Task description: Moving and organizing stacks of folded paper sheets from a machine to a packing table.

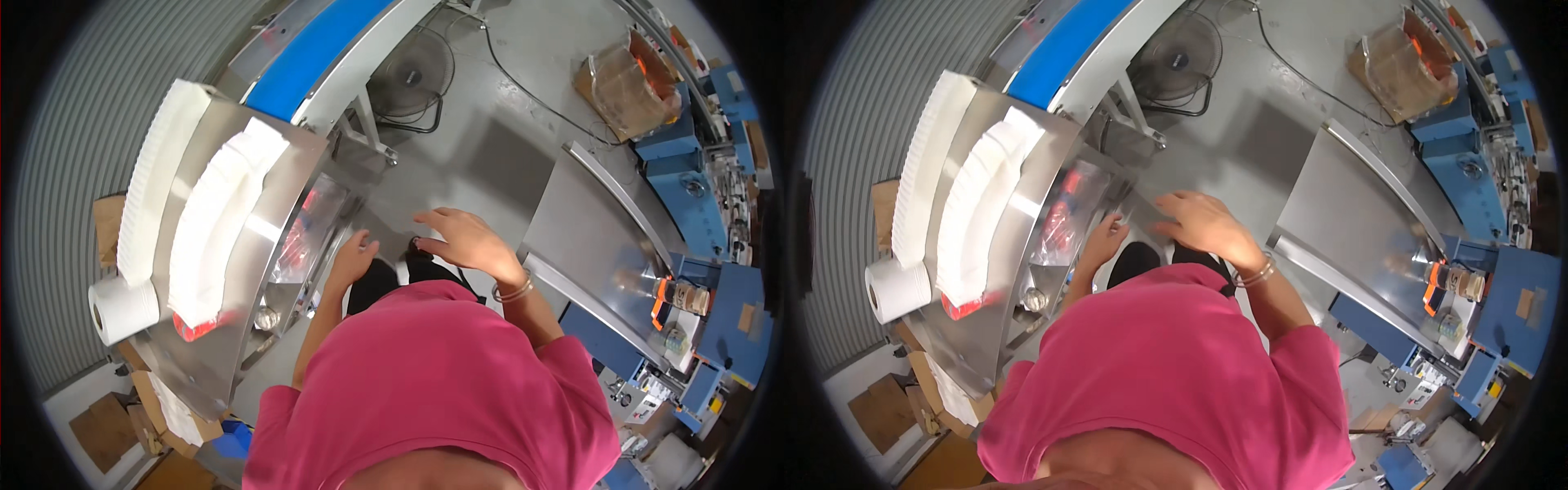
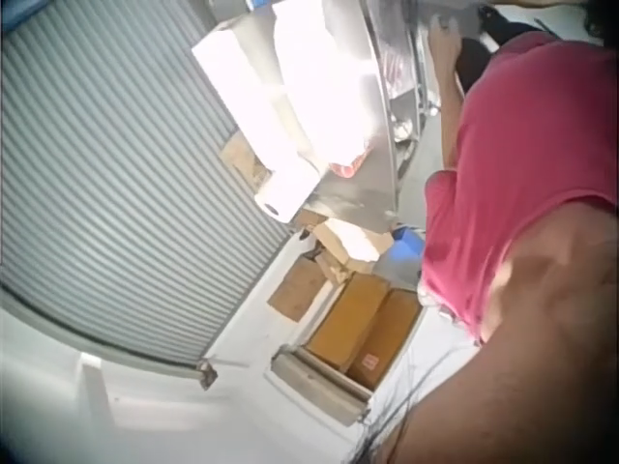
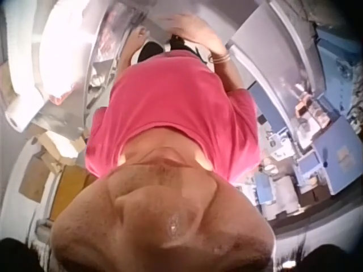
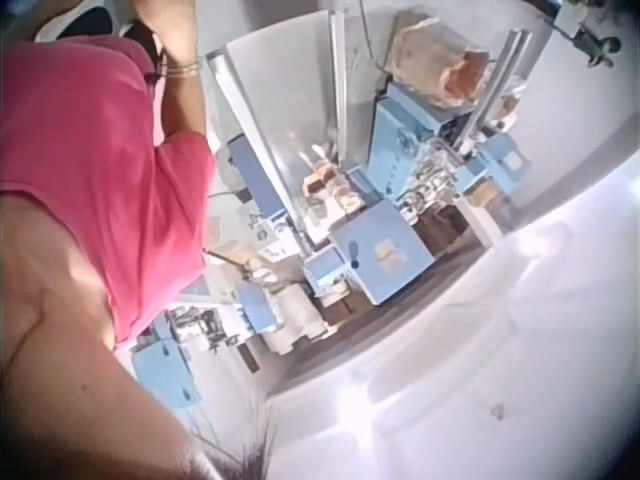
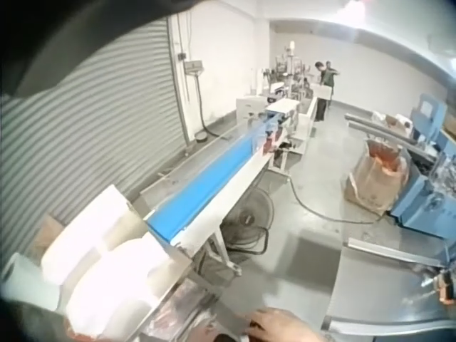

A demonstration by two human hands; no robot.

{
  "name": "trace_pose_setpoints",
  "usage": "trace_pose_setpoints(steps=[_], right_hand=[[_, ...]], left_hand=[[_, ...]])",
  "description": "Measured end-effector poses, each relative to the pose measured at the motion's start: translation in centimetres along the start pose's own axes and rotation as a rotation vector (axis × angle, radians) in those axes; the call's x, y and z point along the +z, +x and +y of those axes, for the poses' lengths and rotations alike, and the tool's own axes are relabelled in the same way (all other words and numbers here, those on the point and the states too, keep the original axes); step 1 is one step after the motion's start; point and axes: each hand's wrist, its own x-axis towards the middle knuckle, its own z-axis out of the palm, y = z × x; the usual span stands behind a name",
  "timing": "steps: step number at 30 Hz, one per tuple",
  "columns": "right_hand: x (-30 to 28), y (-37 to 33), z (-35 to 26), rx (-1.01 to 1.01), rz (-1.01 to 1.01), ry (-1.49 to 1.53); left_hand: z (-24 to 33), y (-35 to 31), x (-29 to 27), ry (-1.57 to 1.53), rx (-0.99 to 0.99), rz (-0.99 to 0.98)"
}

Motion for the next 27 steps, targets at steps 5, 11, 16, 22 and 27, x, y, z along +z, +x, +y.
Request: trace_pose_setpoints(steps=[5, 11, 16, 22, 27], right_hand=[[-1.2, 0.3, 4.1, 0.095, 0.076, -0.020], [-1.2, 6.8, 3.7, 0.120, -0.059, -0.035], [-3.1, 10.6, 2.1, -0.064, -0.178, 0.127], [1.2, 14.3, -1.9, -0.486, -0.383, 0.176], [8.5, 12.2, -9.9, -0.565, -0.927, 0.078]], left_hand=[[4.0, 6.4, 0.0, 0.078, 0.078, -0.125], [2.7, 9.5, -1.5, 0.395, 0.143, 0.090], [3.7, 7.9, -1.2, 0.193, 0.164, 0.161], [-1.0, -2.4, 1.7, 0.067, -0.162, 0.237], [-4.5, -12.1, 6.2, -0.084, -0.567, 0.318]])
